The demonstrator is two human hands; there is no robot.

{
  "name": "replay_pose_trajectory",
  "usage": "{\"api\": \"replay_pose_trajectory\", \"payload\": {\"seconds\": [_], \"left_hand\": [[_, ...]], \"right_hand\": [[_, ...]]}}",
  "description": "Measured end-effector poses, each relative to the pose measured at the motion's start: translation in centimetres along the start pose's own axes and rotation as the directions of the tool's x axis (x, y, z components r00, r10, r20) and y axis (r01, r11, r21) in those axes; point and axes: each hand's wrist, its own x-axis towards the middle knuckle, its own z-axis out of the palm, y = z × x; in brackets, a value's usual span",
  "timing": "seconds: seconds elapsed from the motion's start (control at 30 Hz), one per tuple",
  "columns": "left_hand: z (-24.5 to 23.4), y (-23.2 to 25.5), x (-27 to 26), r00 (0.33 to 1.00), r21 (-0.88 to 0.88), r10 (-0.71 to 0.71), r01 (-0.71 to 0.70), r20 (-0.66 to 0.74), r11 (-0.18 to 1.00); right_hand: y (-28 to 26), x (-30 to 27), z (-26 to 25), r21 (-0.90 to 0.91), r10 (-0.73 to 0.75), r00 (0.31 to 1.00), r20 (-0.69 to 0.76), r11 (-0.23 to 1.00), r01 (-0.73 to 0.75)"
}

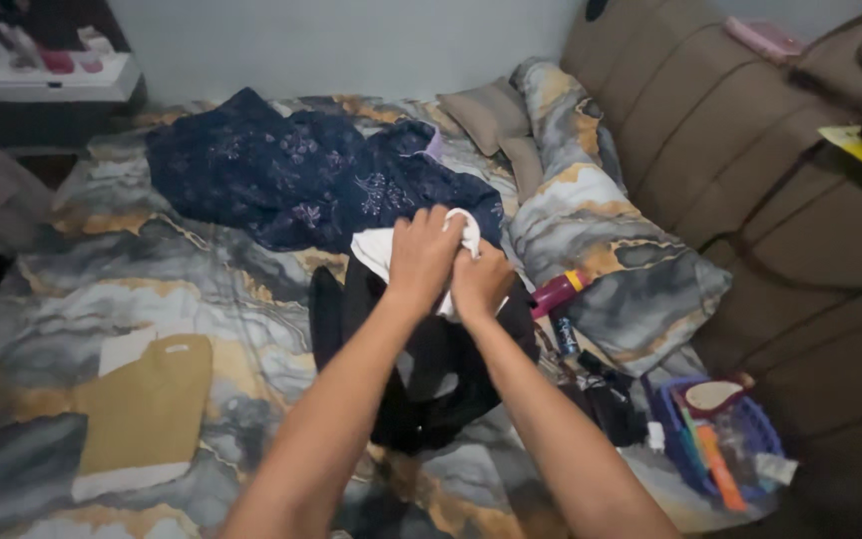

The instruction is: The person packs a black backpack with folded clothes, a wallet, a cap, a water bottle, and small toiletries. They place each item into the bag one by one, then zip the compartments closed.

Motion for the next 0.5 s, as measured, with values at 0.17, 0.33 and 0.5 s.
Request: {"api": "replay_pose_trajectory", "payload": {"seconds": [0.17,0.33,0.5], "left_hand": [[5.5,0.6,-3.4,0.96,-0.012,-0.28,0.28,0.032,0.96],[10.2,-2.4,-9.2,0.917,0.062,-0.334,0.328,0.219,0.943],[12.3,-5.3,-14.0,0.855,0.26,-0.272,0.168,0.441,0.951]], "right_hand": [[1.8,1.2,-0.8,-0.231,-0.115,0.953,0.279,0.955,0.183],[4.8,1.0,2.4,-0.302,-0.454,0.809,0.373,0.766,0.568],[8.9,-1.3,5.5,-0.191,-0.417,0.732,0.539,0.786,0.588]]}}
